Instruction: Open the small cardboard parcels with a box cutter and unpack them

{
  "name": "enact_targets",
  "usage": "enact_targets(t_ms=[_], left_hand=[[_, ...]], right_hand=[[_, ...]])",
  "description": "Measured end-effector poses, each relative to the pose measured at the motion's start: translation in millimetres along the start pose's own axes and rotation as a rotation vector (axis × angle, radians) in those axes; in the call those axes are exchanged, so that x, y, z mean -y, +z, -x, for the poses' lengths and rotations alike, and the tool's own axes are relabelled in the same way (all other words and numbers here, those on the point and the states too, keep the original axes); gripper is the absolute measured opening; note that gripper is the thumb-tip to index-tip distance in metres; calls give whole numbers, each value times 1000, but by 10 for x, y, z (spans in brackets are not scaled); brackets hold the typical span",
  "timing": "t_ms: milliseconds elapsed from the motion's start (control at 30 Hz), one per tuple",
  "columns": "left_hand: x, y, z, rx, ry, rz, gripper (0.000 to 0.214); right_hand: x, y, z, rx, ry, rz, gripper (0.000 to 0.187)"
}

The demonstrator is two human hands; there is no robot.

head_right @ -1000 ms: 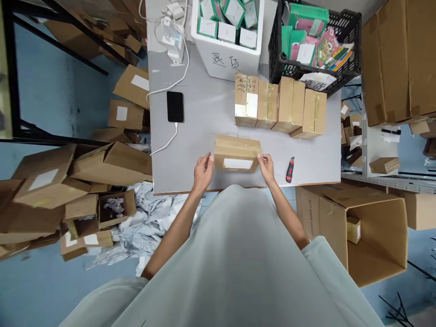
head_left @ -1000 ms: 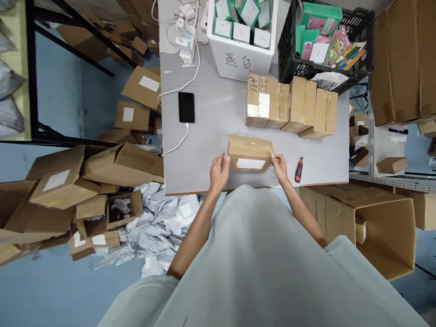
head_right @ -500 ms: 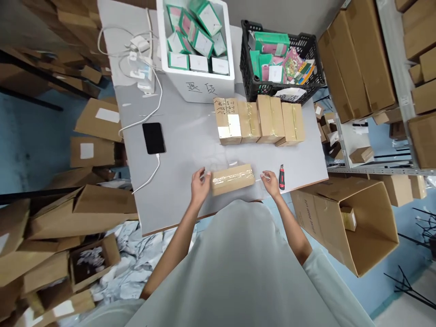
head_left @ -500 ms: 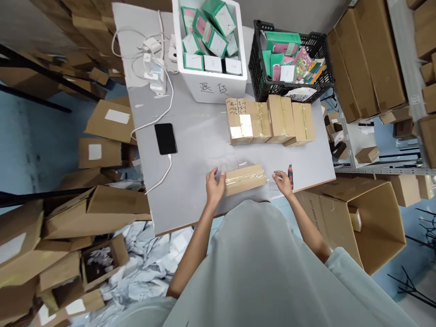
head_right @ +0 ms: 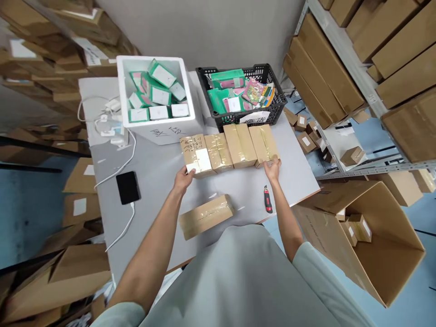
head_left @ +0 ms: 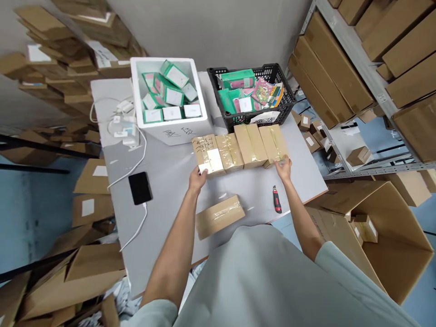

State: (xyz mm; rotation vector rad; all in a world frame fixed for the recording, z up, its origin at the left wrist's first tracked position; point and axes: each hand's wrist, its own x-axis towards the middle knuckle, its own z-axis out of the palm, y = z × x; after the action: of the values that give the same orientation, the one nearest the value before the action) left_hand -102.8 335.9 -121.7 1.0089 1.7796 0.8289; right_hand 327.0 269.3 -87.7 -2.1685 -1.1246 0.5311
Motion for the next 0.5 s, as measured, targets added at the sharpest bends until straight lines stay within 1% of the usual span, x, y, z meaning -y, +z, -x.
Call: enact_targets(t_ms=[100,167,300,400,500], left_hand=[[-53,122,55,-23,-26,-34,37],[-57,178,132,-22,-38,-49,37],[-71,351,264,2,-46,-70,38],[-102,568,303,45,-37,-82,41],[-158,802,280,80,-22,-99,45]], right_hand=[[-95,63,-177,30,91,-2,101],[-184,48,-254,49,95,-16,101],[-380,-96,-476,50,55,-70,105],[-511,-234,-728,40,29,-89,109],[-606,-346,-964,43,45,-99,110]])
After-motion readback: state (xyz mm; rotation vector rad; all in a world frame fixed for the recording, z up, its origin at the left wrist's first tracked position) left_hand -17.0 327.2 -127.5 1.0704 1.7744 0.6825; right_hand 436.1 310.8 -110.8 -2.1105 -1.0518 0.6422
